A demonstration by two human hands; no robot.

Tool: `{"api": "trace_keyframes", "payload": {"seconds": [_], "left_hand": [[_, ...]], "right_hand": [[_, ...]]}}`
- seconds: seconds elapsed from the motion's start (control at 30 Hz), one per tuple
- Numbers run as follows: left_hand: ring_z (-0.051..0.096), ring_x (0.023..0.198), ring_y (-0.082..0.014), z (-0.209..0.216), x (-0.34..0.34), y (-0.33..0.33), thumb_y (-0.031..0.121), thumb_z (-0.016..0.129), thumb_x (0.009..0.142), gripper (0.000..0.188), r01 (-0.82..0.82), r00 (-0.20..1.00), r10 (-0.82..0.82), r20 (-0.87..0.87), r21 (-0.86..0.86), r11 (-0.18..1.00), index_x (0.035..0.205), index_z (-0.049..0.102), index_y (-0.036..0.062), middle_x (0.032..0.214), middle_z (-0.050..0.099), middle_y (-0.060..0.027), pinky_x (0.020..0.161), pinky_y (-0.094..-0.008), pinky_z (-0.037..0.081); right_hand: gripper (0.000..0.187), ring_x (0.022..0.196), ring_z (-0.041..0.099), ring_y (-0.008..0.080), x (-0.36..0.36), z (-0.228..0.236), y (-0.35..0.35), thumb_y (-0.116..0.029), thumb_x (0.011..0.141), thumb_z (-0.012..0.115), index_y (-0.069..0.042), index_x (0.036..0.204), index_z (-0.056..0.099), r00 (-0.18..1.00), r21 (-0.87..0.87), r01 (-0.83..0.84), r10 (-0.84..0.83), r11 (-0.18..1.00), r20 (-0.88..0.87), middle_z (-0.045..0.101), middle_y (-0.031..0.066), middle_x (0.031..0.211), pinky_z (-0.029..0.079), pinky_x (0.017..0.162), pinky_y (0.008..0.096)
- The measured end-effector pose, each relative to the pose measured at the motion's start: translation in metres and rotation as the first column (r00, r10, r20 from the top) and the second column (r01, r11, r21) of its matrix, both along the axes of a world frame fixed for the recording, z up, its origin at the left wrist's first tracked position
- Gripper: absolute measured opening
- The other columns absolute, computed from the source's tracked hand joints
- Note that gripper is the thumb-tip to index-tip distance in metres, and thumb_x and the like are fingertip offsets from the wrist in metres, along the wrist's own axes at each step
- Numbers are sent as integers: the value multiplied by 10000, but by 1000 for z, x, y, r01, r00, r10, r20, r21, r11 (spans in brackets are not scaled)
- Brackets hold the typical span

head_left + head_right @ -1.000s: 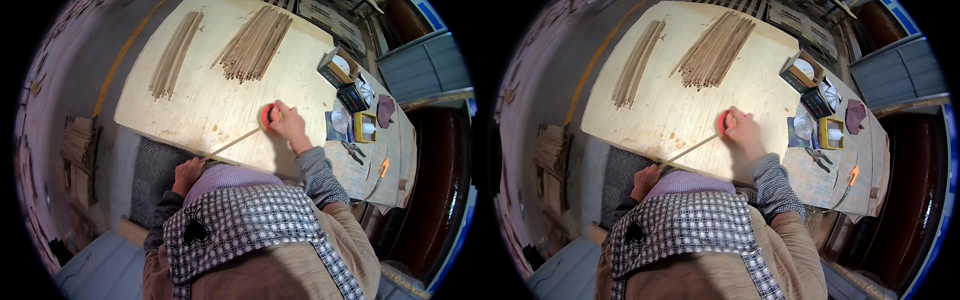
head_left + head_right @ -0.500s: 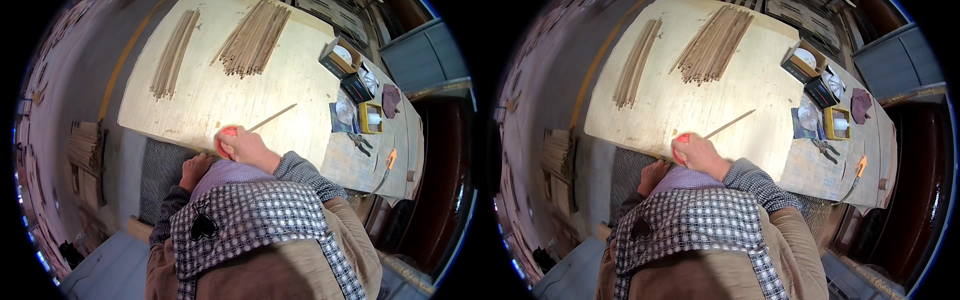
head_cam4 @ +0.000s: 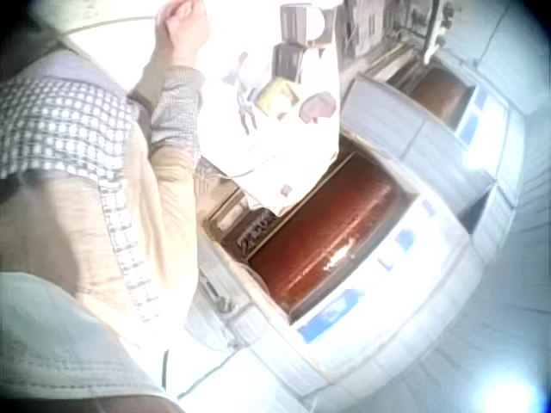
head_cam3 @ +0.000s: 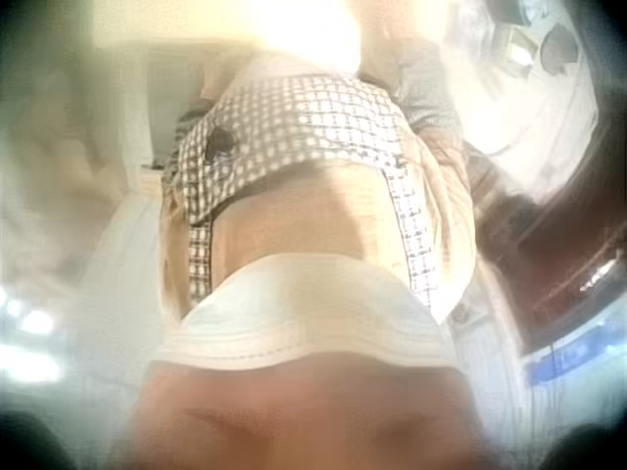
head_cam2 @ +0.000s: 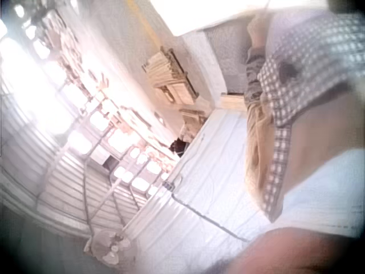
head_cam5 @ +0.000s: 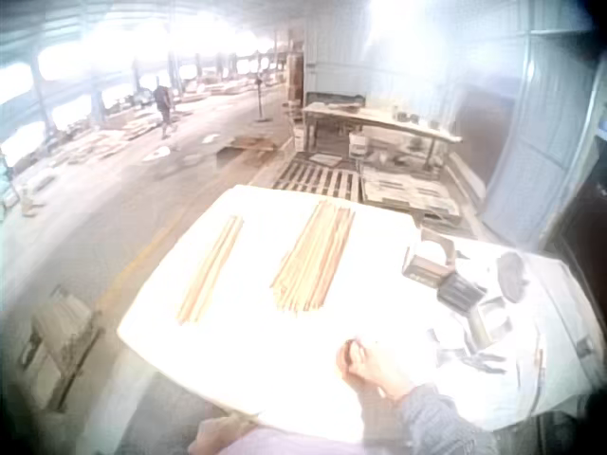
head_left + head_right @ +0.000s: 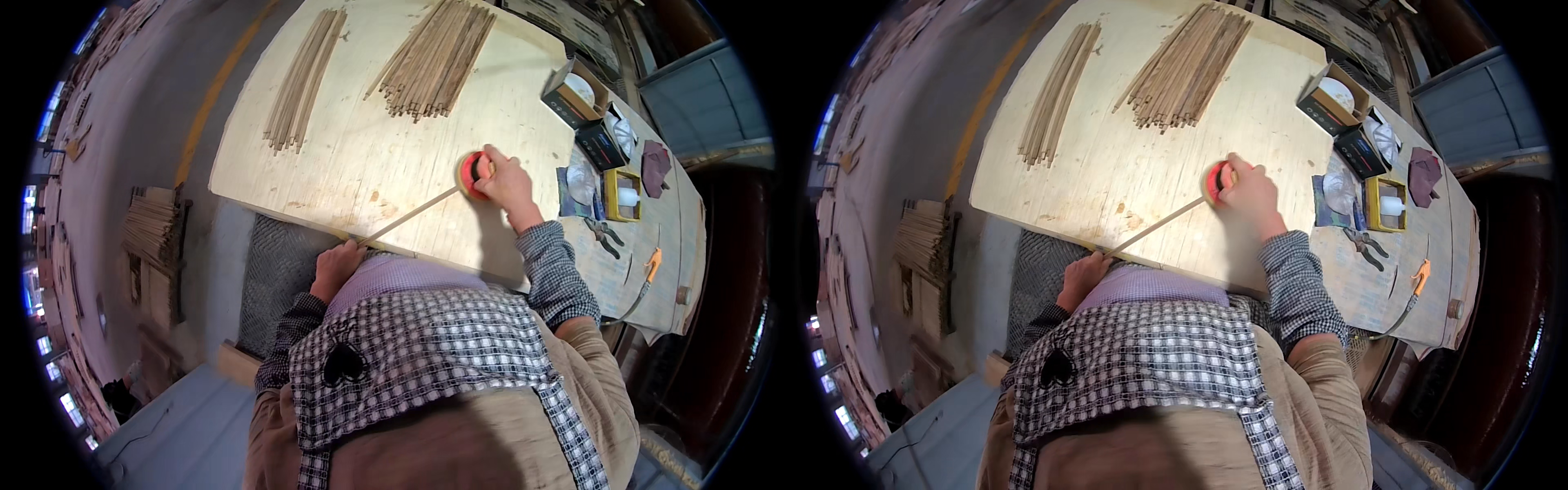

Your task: The person sands multiple wooden rods individually using a handheld orbital sander and then wipes one rod with a cloth.

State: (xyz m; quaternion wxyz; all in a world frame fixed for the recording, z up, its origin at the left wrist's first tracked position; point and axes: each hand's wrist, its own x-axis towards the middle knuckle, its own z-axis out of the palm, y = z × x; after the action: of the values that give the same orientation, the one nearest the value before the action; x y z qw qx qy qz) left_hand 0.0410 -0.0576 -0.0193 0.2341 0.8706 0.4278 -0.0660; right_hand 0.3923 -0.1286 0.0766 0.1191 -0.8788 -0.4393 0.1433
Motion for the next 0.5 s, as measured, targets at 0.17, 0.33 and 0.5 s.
{"api": "trace_keyframes", "payload": {"seconds": [0.17,0.33,0.5], "left_hand": [[619,681,-400,7,2,4,344,498,911,321,7,1000,-7,16,-8,1000,790,529,48,703,631,-186,624,-507,481],[621,706,-401,8,4,5,367,496,905,329,1,999,-2,-34,-32,999,801,537,58,730,638,-193,644,-513,481],[622,707,-395,5,-2,3,384,492,904,336,-18,1000,18,-9,-32,999,801,535,66,720,640,-183,653,-508,487]], "right_hand": [[336,871,612,365,-93,15,6,-261,840,566,-240,1174,529,929,139,-296,319,945,-189,555,221,1048,516,763,444],[362,843,600,366,-127,-7,6,-280,835,553,-259,1196,522,759,181,-611,635,771,-141,549,234,1005,514,710,427],[490,832,615,406,-78,11,0,-300,748,625,-258,1224,518,943,137,-272,293,952,-161,550,253,1019,508,756,430]]}}
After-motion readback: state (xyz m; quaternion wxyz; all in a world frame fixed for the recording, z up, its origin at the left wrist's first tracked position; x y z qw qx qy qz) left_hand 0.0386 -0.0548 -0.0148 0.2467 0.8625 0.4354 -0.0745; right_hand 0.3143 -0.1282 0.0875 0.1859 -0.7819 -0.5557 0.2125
